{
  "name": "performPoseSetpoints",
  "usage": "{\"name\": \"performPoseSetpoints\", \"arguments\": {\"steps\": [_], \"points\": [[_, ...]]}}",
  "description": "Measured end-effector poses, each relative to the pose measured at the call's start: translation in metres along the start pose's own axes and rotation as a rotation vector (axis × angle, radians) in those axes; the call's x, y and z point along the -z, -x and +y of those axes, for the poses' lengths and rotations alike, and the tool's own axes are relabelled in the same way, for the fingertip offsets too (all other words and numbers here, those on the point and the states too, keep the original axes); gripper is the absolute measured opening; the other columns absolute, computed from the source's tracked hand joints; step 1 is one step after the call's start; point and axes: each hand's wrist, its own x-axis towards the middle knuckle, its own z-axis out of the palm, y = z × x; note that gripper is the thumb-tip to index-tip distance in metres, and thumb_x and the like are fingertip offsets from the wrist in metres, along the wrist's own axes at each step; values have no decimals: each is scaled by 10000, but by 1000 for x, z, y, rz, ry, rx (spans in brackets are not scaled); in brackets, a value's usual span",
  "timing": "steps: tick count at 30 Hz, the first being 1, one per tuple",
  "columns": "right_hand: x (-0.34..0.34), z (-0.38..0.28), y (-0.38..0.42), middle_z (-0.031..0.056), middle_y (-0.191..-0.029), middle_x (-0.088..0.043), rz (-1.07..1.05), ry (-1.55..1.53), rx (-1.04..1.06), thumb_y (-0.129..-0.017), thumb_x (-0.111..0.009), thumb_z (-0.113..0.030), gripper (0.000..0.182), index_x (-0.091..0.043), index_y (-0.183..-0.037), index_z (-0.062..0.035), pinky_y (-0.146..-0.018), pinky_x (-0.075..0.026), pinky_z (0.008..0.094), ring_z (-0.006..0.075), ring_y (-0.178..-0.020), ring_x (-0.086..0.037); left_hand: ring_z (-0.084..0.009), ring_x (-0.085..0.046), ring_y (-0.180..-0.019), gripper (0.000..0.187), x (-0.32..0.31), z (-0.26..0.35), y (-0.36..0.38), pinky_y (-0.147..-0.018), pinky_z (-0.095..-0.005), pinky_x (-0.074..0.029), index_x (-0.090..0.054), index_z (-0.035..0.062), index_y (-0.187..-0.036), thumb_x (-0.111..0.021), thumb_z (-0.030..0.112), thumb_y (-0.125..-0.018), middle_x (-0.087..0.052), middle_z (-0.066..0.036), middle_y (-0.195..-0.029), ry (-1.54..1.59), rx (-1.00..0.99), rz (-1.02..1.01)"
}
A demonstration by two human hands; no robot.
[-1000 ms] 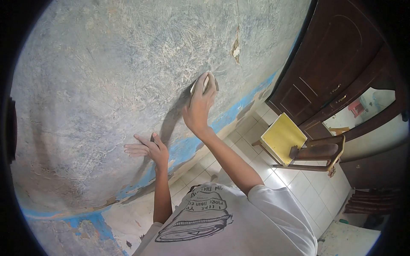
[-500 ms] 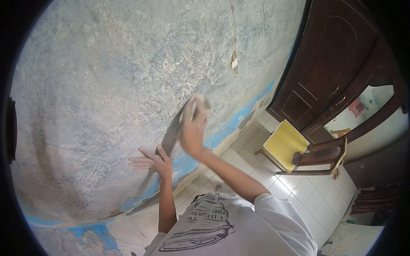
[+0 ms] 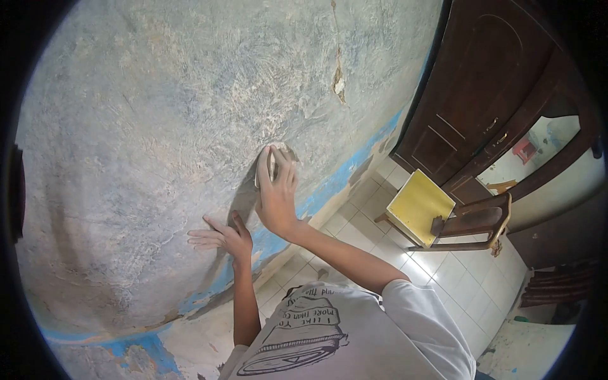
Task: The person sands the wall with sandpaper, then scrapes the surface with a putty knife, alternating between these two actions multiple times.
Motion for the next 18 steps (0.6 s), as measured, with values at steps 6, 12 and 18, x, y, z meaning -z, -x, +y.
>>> {"name": "performPoseSetpoints", "arguments": {"steps": [6, 12, 18], "points": [[5, 9, -21, 319, -1478, -256, -2, -61, -101, -734, -573, 131, 873, -279, -1547, 9, -1105, -233, 633, 534, -1399, -248, -636, 328, -1360, 924, 3, -1, 4, -968, -801, 186, 12, 62, -1611, -543, 472, -997, 296, -443, -1499, -25, -16, -2], [12, 9, -23, 308, -1511, -216, 0, 10, -130, -753, -547, 107, 864, -272, -1561, -33, -1127, -181, 671, 540, -1427, -202, -642, 322, -1359, 921, 4, -1, 6, -967, -809, 176, -8, 45, -1606, -548, 472, -994, 282, -457, -1495, -17, -8, -15], [5, 8, -21, 322, -1497, -230, -5, -46, -69, -745, -539, 151, 861, -264, -1548, 11, -1136, -145, 706, 564, -1431, -192, -647, 311, -1362, 913, 0, -1, 2, -964, -811, 174, -25, 61, -1609, -562, 460, -988, 277, -459, -1497, -12, -23, 8]]}}
